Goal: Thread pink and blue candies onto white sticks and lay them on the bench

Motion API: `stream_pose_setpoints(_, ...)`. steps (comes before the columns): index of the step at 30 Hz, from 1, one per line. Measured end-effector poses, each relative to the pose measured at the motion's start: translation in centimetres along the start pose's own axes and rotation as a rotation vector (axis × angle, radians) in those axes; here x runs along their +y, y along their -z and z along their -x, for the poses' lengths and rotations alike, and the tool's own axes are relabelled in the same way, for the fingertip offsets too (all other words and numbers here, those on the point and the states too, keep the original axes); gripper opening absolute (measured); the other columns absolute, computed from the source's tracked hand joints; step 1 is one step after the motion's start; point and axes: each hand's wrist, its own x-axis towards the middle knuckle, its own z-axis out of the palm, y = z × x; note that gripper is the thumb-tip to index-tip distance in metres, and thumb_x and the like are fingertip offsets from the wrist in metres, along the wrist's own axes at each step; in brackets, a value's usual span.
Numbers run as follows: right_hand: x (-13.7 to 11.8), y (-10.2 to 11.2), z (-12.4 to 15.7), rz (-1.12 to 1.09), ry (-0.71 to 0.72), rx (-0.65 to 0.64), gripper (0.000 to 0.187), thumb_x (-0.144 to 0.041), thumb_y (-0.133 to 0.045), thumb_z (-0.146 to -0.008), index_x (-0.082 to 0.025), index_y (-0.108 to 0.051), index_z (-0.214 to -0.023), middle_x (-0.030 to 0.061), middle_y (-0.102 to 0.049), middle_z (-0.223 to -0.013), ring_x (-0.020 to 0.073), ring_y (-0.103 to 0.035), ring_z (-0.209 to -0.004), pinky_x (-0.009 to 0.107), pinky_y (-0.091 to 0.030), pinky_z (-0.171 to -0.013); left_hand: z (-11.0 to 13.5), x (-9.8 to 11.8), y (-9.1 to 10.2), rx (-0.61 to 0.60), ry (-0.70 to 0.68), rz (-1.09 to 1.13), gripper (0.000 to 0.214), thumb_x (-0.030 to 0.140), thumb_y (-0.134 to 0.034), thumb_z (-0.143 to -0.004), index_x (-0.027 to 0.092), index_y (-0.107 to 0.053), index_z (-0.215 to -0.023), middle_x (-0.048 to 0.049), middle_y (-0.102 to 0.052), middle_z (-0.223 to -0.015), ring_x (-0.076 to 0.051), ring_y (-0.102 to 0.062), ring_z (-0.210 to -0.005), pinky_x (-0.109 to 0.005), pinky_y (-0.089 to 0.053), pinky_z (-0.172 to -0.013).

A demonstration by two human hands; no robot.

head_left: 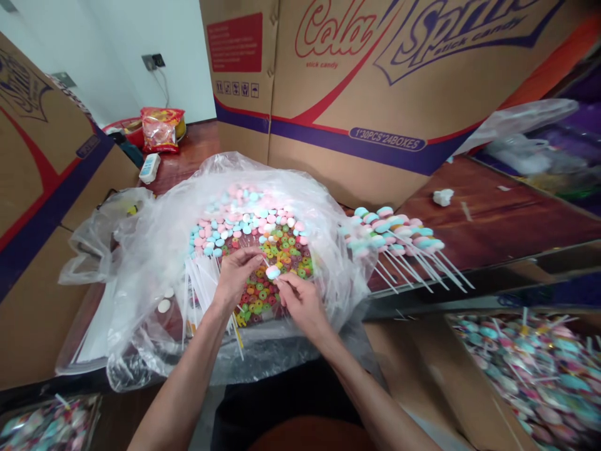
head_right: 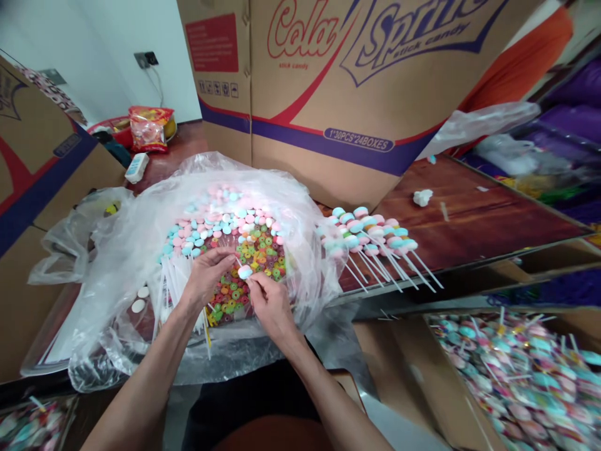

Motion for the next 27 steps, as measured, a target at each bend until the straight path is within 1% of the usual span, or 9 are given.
stream_pose_setpoints(4,0.1,-0.6,-0.1,-0.006,0.007,0.028,0.025,-0.037,-0.051,-0.094,-0.02,-0.06,-0.079,-0.004,-0.048,-0.055,0.0122,-0.044,-0.049,0.024,-0.035,-0.05,0.5,-0.3,-0.3,0.004,-0.033,-0.016,0.028,0.029,-0.083,-0.066,0.017,-0.074,-0.089,-0.0027,-0.075,-0.088,-0.015,-0.068,-0.082,-0.028,-0.053,-0.08)
stream_pose_setpoints(7,0.2,-1.0,-0.1,-0.046,0.035,0.037,0.024,-0.036,-0.051,-0.096,-0.02,-0.061,-0.082,-0.0039,-0.049,-0.057,0.0119,-0.045,-0.051,0.023,-0.036,-0.05,0.6,-0.3,-0.1,0.065,0.037,0.067,0.046,0.034,-0.083,-0.068,0.019,-0.069,-0.109,-0.003,-0.076,-0.093,-0.016,-0.07,-0.083,-0.029,-0.054,-0.08)
stream_pose_setpoints(9,0.1,-1.1,-0.1,-0.06,0.048,0.015,0.023,-0.036,-0.051,-0.096,-0.02,-0.061,-0.083,-0.0039,-0.049,-0.058,0.012,-0.046,-0.053,0.023,-0.037,-0.052,0.6,-0.1,0.2,0.069,0.082,0.135,0.048,0.041,-0.081,-0.071,0.019,-0.064,-0.112,-0.0045,-0.076,-0.097,-0.016,-0.072,-0.082,-0.031,-0.055,-0.081)
stream_pose_setpoints(12,-0.1,-0.9,0.0,-0.046,0.055,-0.049,0.024,-0.036,-0.05,-0.096,-0.019,-0.06,-0.082,-0.0043,-0.048,-0.057,0.0118,-0.045,-0.052,0.023,-0.037,-0.052,0.8,0.3,0.9,-0.047,0.102,0.191,0.043,0.046,-0.079,-0.075,0.018,-0.062,-0.103,-0.0073,-0.075,-0.101,-0.019,-0.074,-0.088,-0.034,-0.055,-0.086)
stream_pose_setpoints(14,-0.2,-0.6,0.1,-0.017,0.057,-0.082,0.026,-0.036,-0.049,-0.096,-0.02,-0.059,-0.078,-0.0043,-0.047,-0.057,0.0117,-0.045,-0.052,0.024,-0.036,-0.052,1.0,0.6,1.2,-0.13,0.111,0.197,0.042,0.047,-0.078,-0.076,0.018,-0.062,-0.103,-0.0085,-0.075,-0.105,-0.021,-0.074,-0.092,-0.035,-0.056,-0.088)
stream_pose_setpoints(16,-0.3,-0.4,0.2,0.016,0.056,-0.102,0.029,-0.036,-0.049,-0.097,-0.02,-0.058,-0.075,-0.004,-0.047,-0.056,0.0118,-0.045,-0.052,0.024,-0.035,-0.053,1.1,0.7,1.5,-0.177,0.117,0.181,0.043,0.047,-0.077,-0.077,0.019,-0.062,-0.106,-0.0093,-0.074,-0.11,-0.022,-0.074,-0.095,-0.035,-0.056,-0.087)
stream_pose_setpoints(18,-0.2,-0.4,0.2,0.045,0.059,-0.106,0.03,-0.037,-0.048,-0.097,-0.02,-0.057,-0.073,-0.0038,-0.048,-0.056,0.0119,-0.046,-0.053,0.024,-0.034,-0.053,1.1,0.8,1.8,-0.197,0.114,0.149,0.043,0.048,-0.076,-0.079,0.02,-0.063,-0.109,-0.0098,-0.074,-0.113,-0.022,-0.073,-0.097,-0.035,-0.056,-0.088)
stream_pose_setpoints(23,0.0,-0.4,0.3,0.079,0.077,-0.075,0.03,-0.037,-0.048,-0.097,-0.02,-0.058,-0.075,-0.0039,-0.046,-0.057,0.0121,-0.045,-0.053,0.024,-0.034,-0.054,1.2,0.8,2.0,-0.181,0.093,0.004,0.04,0.047,-0.073,-0.081,0.02,-0.064,-0.109,-0.0105,-0.073,-0.118,-0.022,-0.073,-0.099,-0.033,-0.055,-0.088)
stream_pose_setpoints(27,0.2,-0.4,0.2,0.108,0.085,-0.093,0.029,-0.036,-0.048,-0.097,-0.02,-0.06,-0.076,-0.0035,-0.048,-0.057,0.0122,-0.046,-0.053,0.024,-0.035,-0.054,1.6,0.5,1.8,-0.174,0.101,-0.005,0.041,0.046,-0.074,-0.081,0.019,-0.064,-0.111,-0.0108,-0.073,-0.117,-0.024,-0.073,-0.101,-0.033,-0.057,-0.085)
